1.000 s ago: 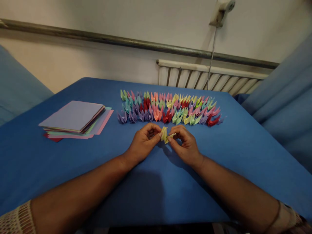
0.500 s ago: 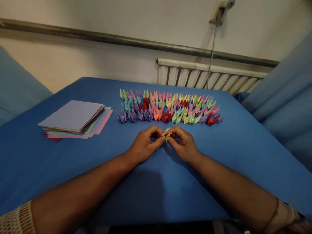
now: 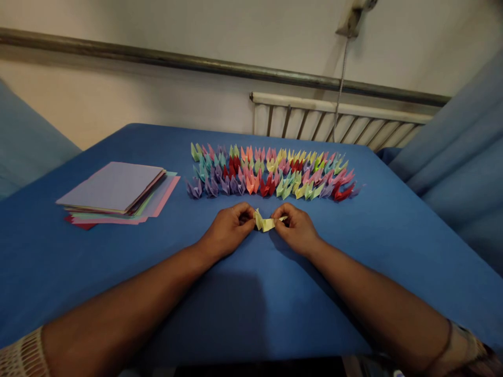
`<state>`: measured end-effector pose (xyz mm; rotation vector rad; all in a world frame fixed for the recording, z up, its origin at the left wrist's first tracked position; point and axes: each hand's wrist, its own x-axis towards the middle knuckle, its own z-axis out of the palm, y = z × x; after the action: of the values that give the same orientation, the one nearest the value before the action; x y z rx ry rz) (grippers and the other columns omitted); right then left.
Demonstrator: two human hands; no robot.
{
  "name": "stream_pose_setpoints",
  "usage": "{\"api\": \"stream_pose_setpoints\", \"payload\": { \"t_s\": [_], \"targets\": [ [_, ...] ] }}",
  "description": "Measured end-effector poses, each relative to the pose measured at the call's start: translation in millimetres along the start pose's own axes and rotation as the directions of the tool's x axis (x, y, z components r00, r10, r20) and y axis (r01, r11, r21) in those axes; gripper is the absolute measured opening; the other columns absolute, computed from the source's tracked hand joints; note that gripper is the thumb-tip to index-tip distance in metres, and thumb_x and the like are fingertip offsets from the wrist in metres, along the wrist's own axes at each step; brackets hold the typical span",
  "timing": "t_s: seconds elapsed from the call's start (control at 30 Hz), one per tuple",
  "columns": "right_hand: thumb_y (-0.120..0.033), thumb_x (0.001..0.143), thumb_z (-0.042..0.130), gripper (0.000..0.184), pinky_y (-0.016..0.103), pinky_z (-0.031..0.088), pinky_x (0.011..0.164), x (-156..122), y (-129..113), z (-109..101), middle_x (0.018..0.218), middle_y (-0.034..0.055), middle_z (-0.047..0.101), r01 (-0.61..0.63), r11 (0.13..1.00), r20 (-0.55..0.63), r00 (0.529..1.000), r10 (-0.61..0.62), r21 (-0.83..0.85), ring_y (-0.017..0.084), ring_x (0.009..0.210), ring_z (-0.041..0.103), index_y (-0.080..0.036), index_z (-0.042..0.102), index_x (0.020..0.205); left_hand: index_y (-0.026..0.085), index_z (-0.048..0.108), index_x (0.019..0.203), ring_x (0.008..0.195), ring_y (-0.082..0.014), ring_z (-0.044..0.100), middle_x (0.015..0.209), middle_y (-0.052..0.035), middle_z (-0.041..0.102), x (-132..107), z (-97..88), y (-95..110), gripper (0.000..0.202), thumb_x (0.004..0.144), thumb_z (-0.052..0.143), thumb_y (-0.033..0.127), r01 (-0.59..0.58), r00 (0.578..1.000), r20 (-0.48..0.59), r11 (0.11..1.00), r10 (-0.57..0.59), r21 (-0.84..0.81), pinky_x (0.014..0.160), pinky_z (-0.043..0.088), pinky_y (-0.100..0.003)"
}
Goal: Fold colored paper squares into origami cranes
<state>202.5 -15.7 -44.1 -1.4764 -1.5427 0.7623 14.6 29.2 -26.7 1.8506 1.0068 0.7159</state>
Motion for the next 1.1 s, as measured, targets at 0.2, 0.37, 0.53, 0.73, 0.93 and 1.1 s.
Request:
{"api": "stream_pose_setpoints", "payload": {
  "t_s": [0.2,0.37,0.53,0.73,0.93,1.1],
  "targets": [
    [-0.025,0.074,0.068,0.018,0.024,0.045,0.058,-1,2,-1,0.08,-0.0013,0.064,0.067,0.998,0.088,0.994,-0.067,0.005,0.012,0.063,0.056,-0.021,0.06,0.089,0.019,0.06,0.088,0.073,-0.0146,0.063,0.079,0.0013,0.067,-2,0.1,8,0.009,0.083,0.055,0.025,-0.078,0.997,0.025,0.996,0.077,0.04,0.07,0.05,-0.026],
    [-0.027,0.072,0.071,0.02,0.023,0.043,0.053,-1,3,1,0.071,-0.0034,0.06,0.023,0.995,0.093,0.995,-0.032,0.1,0.01,0.056,0.053,-0.021,0.059,0.086,0.019,0.063,0.088,0.073,-0.0149,0.062,0.08,0.0003,0.066,-1,-4.6,10,0.012,0.084,0.053,0.023,-0.14,0.99,0.021,0.974,0.138,0.179,0.069,0.049,-0.027],
    [-0.029,0.074,0.069,0.016,0.024,0.047,0.056,0,5,8,0.068,-0.0024,0.062,0.0,0.957,0.068,0.997,-0.02,0.288,0.012,0.058,0.057,-0.021,0.06,0.084,0.019,0.063,0.087,0.073,-0.0154,0.064,0.079,0.0,0.068,-2,-4.0,10,0.009,0.083,0.056,0.024,-0.129,0.991,0.039,0.984,0.125,0.126,0.069,0.05,-0.027],
    [-0.023,0.08,0.061,0.004,0.024,0.046,0.059,-3,2,6,0.076,0.0001,0.064,0.135,0.987,0.069,0.988,-0.141,0.081,0.013,0.065,0.058,-0.02,0.063,0.083,0.02,0.065,0.085,0.075,-0.0154,0.065,0.08,0.0006,0.069,-3,-0.1,11,0.01,0.084,0.058,0.027,-0.113,0.992,0.064,0.988,0.107,0.105,0.072,0.05,-0.027],
    [-0.013,0.077,0.056,0.009,0.022,0.036,0.051,-4,-6,-3,0.061,-0.0038,0.055,0.151,0.974,0.1,0.986,-0.135,-0.168,0.012,0.055,0.05,-0.021,0.055,0.073,0.02,0.066,0.085,0.074,-0.0159,0.065,0.081,-0.0003,0.069,1,-3.9,2,0.011,0.083,0.056,0.025,-0.076,0.997,0.023,0.979,0.073,0.191,0.068,0.049,-0.026],
    [-0.012,0.075,0.055,0.01,0.022,0.035,0.052,-4,-7,-4,0.061,-0.0038,0.056,0.137,0.972,0.1,0.988,-0.119,-0.192,0.012,0.054,0.049,-0.021,0.054,0.071,0.021,0.066,0.083,0.073,-0.0162,0.062,0.079,0.0005,0.068,0,-9.7,3,0.01,0.081,0.057,0.023,-0.079,0.995,0.075,0.949,0.059,0.304,0.064,0.046,-0.025]
  ]
}}
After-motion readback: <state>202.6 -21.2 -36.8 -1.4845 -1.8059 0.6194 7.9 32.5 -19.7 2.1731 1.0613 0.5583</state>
